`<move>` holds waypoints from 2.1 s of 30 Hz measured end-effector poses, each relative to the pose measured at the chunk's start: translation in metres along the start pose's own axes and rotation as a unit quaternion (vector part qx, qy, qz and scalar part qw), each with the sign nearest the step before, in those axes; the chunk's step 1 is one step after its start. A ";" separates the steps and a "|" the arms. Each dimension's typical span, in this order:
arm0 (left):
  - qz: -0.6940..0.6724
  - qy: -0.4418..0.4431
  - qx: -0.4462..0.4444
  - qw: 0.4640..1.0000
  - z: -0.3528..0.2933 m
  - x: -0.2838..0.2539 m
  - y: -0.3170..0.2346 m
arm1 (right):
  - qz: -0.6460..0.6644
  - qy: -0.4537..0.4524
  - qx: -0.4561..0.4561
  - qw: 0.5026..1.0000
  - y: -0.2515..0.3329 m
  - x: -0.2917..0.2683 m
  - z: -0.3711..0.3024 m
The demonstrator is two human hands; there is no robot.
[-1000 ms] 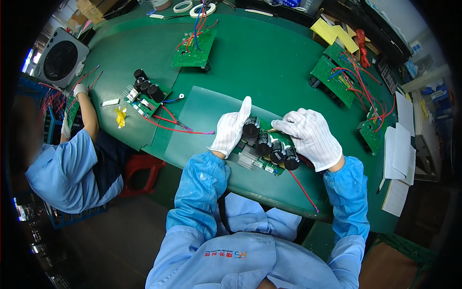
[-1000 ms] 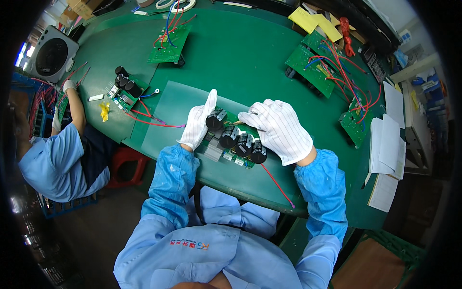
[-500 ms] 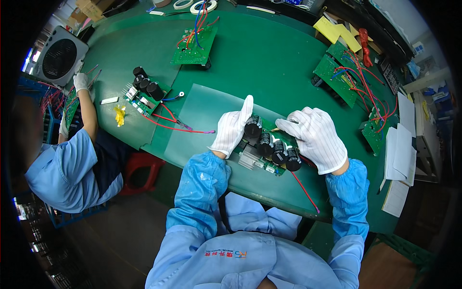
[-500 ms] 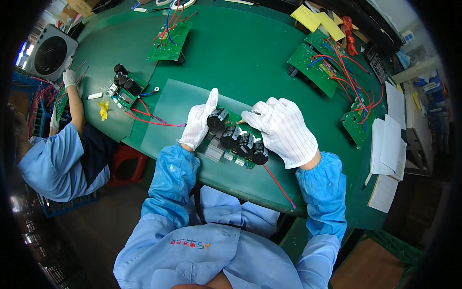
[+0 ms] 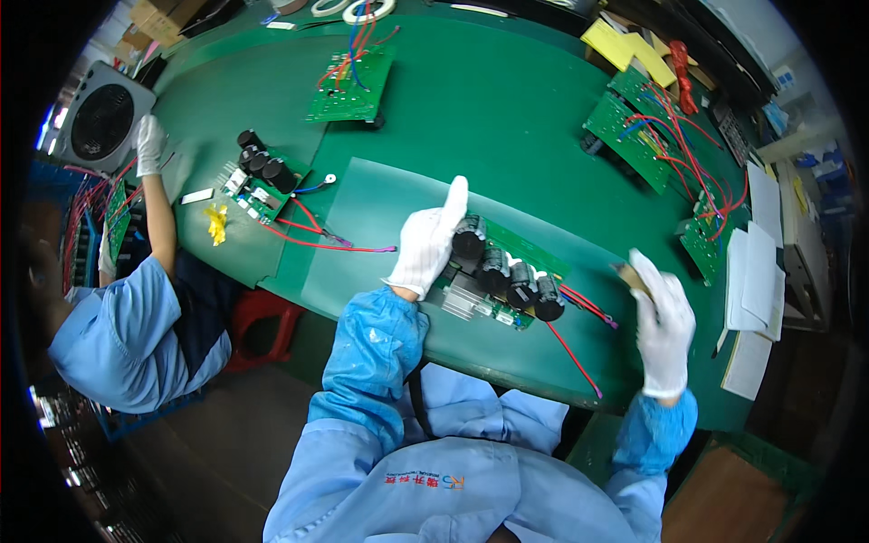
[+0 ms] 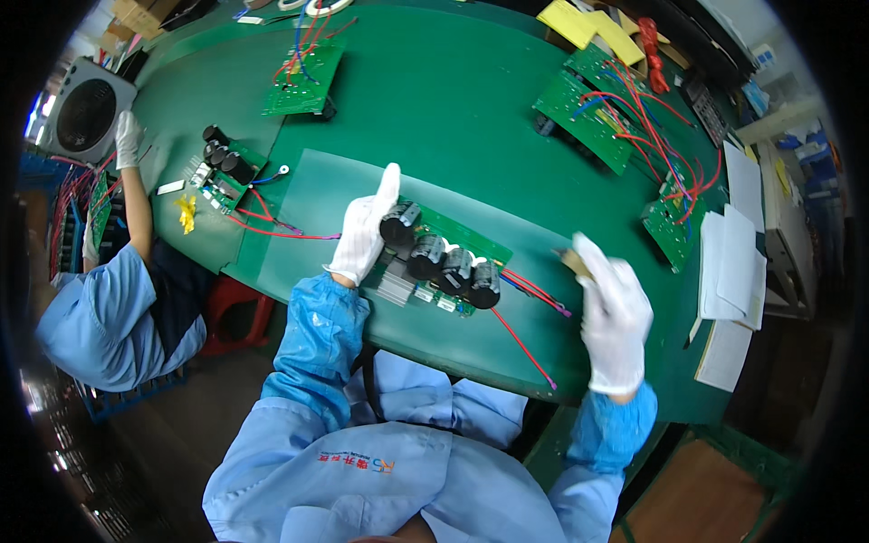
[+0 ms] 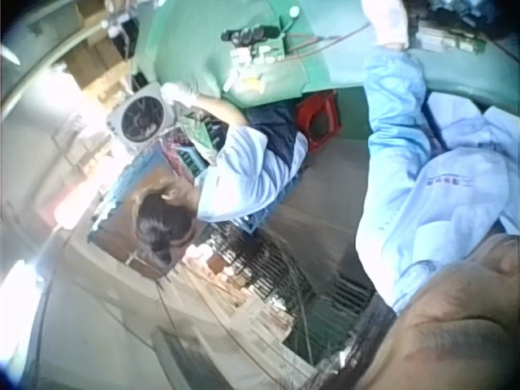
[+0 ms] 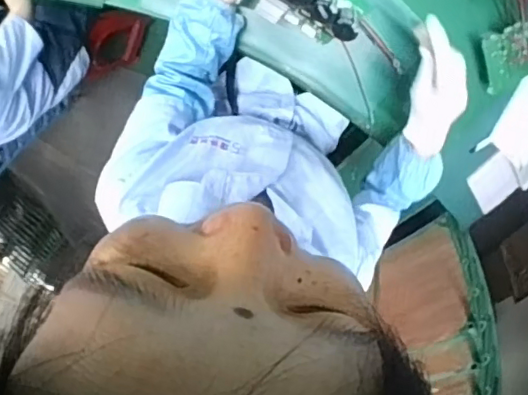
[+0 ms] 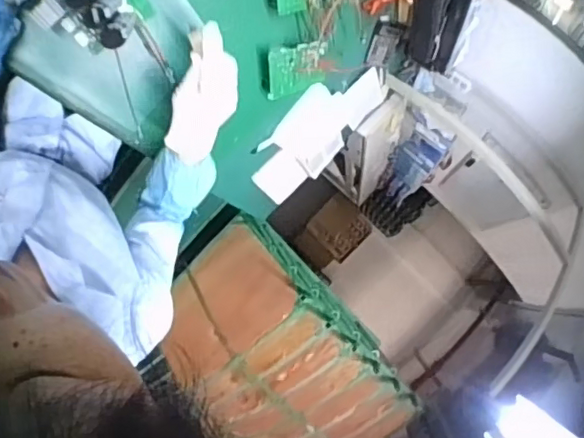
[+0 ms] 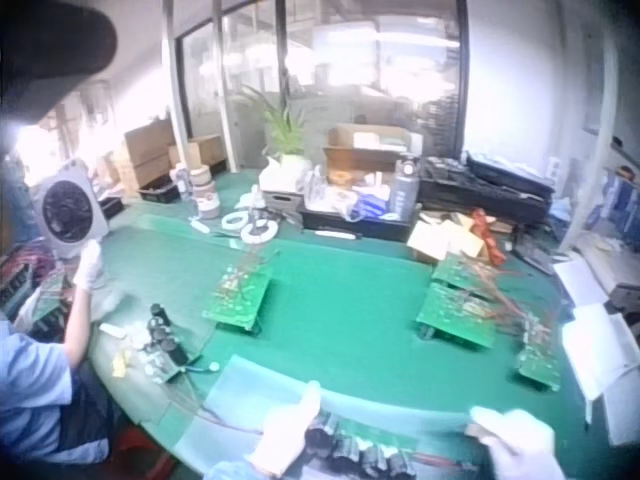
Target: Assembling electronic components onto a printed circuit board.
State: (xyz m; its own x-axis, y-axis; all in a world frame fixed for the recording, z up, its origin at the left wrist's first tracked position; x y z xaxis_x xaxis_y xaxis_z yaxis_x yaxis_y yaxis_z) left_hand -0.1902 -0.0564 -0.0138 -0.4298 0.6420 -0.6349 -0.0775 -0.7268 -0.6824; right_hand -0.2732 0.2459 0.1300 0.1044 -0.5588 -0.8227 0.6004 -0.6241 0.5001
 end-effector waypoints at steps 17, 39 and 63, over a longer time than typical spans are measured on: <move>0.170 -0.031 0.035 0.984 -0.006 0.010 -0.009 | -0.279 0.106 0.303 0.905 -0.085 -0.043 -0.181; -0.160 -0.215 -0.134 0.954 0.002 -0.031 -0.011 | -0.080 0.041 0.435 0.896 -0.110 -0.059 -0.195; -0.124 -0.217 -0.086 0.964 -0.001 -0.039 -0.019 | -0.117 -0.046 0.300 0.946 -0.083 -0.047 -0.180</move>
State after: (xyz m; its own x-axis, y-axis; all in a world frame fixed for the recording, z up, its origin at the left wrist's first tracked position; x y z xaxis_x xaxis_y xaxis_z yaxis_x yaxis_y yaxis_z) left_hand -0.1713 -0.0671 0.0240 -0.7558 0.6015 -0.2587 -0.0915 -0.4883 -0.8678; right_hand -0.1854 0.4219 0.0784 -0.0619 -0.3954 -0.9164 0.0374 -0.9185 0.3937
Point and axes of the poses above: each hand's wrist, its own z-axis towards the middle knuckle, its own x-axis out of the palm, y = z × x, the point moved 7 cm from there along z, towards the middle knuckle, and after that the axes turned 6 degrees about x, right-handed, at the moved point
